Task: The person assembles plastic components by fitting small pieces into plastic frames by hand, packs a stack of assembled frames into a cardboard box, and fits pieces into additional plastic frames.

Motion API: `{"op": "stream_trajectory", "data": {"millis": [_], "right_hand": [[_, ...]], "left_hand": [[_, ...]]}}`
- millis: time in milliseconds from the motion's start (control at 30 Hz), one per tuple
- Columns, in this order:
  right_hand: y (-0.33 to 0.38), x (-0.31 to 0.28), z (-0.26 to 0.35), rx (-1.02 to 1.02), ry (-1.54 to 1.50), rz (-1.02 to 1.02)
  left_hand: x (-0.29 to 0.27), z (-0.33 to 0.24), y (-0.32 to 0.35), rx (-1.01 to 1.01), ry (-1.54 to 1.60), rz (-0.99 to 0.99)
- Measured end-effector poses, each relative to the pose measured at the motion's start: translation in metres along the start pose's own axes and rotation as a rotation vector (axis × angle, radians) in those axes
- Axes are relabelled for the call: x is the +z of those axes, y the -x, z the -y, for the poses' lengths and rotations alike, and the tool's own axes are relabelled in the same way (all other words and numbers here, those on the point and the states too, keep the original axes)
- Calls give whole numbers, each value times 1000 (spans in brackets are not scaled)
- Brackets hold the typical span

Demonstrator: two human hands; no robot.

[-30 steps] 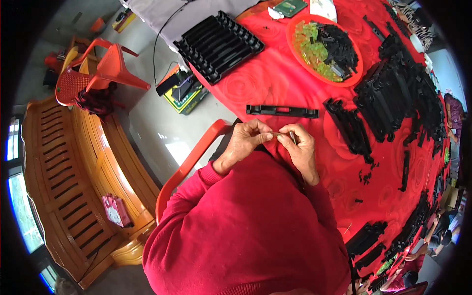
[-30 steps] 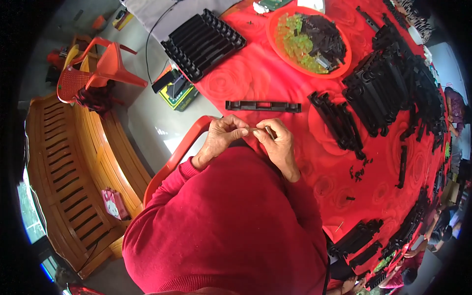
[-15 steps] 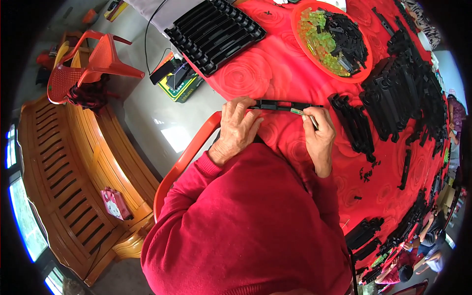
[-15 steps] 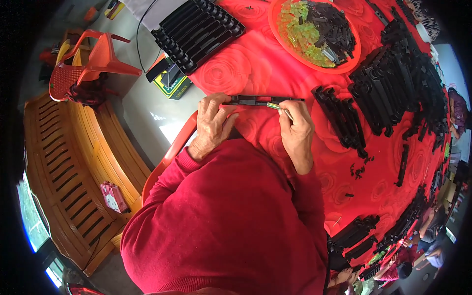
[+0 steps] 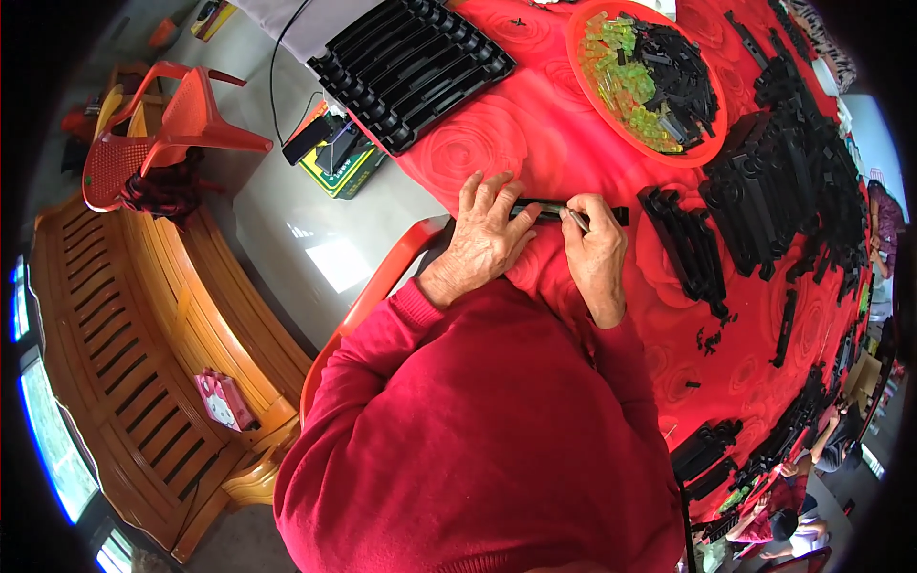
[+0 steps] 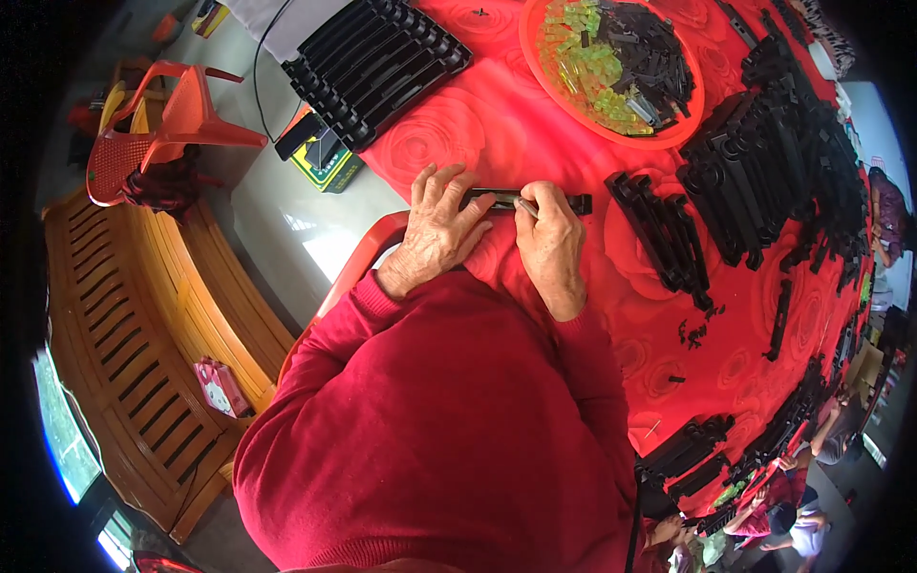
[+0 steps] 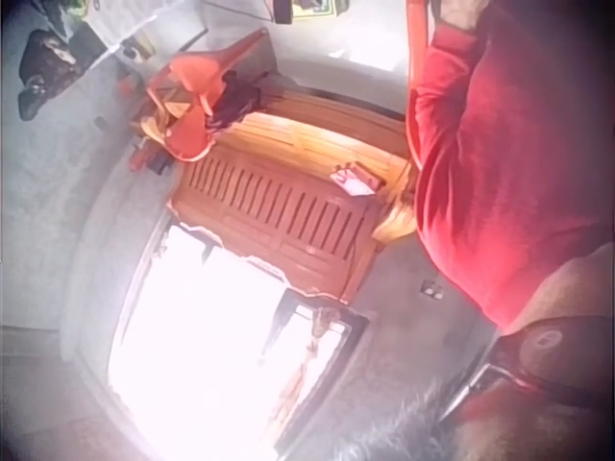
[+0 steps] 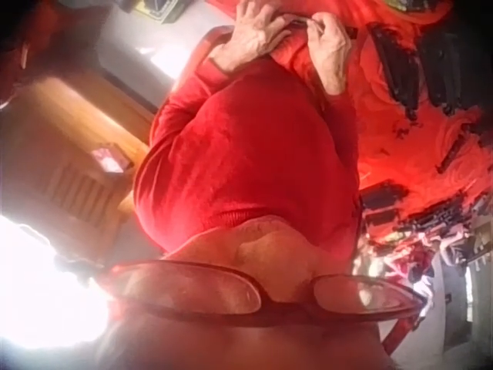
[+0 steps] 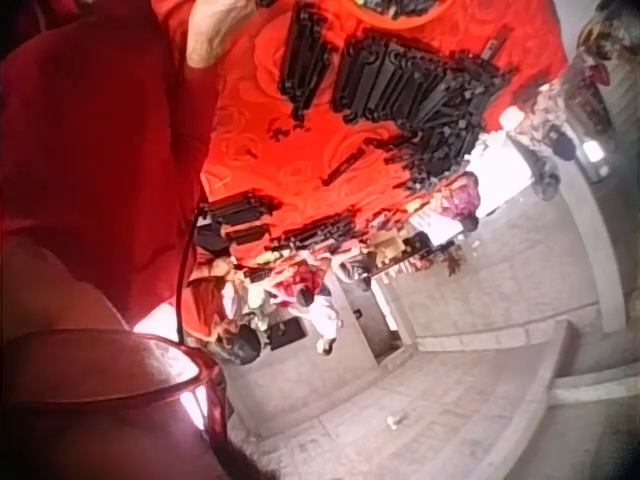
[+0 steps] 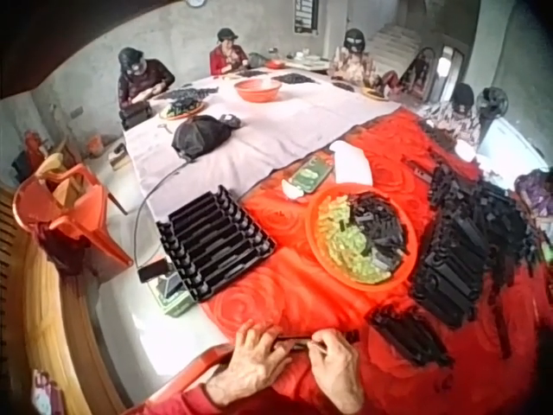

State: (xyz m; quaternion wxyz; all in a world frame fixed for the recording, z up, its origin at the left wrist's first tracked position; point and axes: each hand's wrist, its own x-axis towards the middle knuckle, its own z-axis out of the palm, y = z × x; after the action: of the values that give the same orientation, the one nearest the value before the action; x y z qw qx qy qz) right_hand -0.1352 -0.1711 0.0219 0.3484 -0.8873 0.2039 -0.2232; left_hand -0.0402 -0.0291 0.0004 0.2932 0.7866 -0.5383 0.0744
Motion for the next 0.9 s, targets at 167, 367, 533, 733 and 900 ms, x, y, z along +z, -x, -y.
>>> {"op": "stream_trajectory", "data": {"millis": [167,367,533,733,900], "right_hand": [[5,5,-8,84,-117,-56],[11,12,-4,1,-56,-132],[22,9,-4,-84,21,-131],[27,-1,1,-44,181,35],[30,6,-14,-149,117,-15]], "left_hand": [[3,-1,-1,7,-11,0],[9,-2,1,8,-62,-14],[11,-6,4,2,-114,-9],[12,-8,2,-5,-130,-37],[13,-10,3,-8,-135,-41]]}}
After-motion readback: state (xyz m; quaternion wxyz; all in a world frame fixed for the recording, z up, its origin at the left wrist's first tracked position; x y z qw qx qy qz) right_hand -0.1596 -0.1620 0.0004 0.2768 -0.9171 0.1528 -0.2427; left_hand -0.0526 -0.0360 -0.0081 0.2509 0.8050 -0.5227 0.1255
